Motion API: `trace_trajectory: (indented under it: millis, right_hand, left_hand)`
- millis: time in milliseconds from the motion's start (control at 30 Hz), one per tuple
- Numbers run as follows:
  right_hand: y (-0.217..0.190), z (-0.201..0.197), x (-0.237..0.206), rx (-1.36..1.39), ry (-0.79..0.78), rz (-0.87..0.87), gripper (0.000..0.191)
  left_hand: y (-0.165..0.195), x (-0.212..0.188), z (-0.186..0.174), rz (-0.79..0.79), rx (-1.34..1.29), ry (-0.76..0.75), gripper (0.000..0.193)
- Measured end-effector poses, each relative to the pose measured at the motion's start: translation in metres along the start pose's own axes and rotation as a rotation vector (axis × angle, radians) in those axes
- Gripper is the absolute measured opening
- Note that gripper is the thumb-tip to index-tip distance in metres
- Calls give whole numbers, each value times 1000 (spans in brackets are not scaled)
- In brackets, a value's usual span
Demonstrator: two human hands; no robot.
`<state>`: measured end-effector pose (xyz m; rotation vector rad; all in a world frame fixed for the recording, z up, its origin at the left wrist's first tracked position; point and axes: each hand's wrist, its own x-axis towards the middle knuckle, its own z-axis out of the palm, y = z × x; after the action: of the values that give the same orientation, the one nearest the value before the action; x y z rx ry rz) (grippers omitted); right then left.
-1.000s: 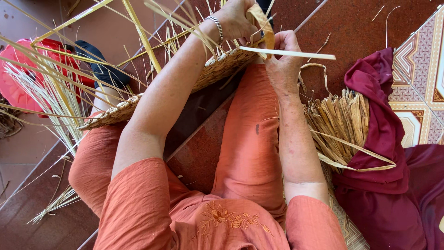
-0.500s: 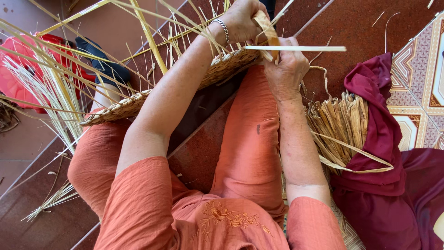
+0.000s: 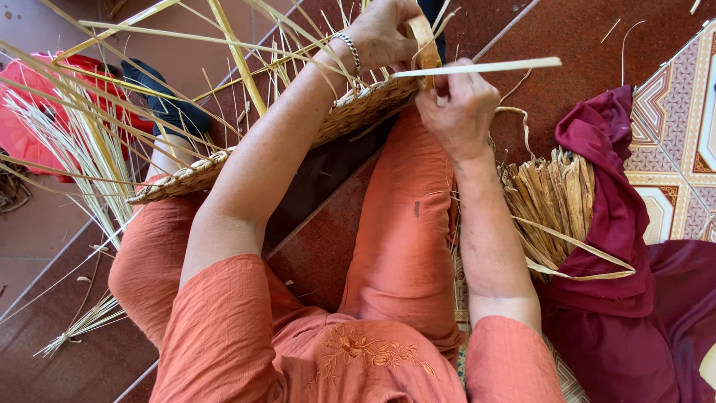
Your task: The person weaves a basket by hand, interlacing dried palm leaves through a vertical frame. They repeatedly pull and tighten the leaves to form the basket's body.
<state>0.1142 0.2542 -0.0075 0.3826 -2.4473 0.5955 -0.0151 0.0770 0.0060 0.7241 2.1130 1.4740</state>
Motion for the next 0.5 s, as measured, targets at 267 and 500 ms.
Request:
trace_trajectory:
  millis: [267, 500]
  right_hand:
    - [22, -98, -81, -95, -237, 144, 9]
    - [-7, -146, -76, -155, -445, 369, 25]
  left_hand:
    - [11, -10, 5, 34, 98, -3, 13]
    - [14, -12, -15, -70, -31, -136, 17]
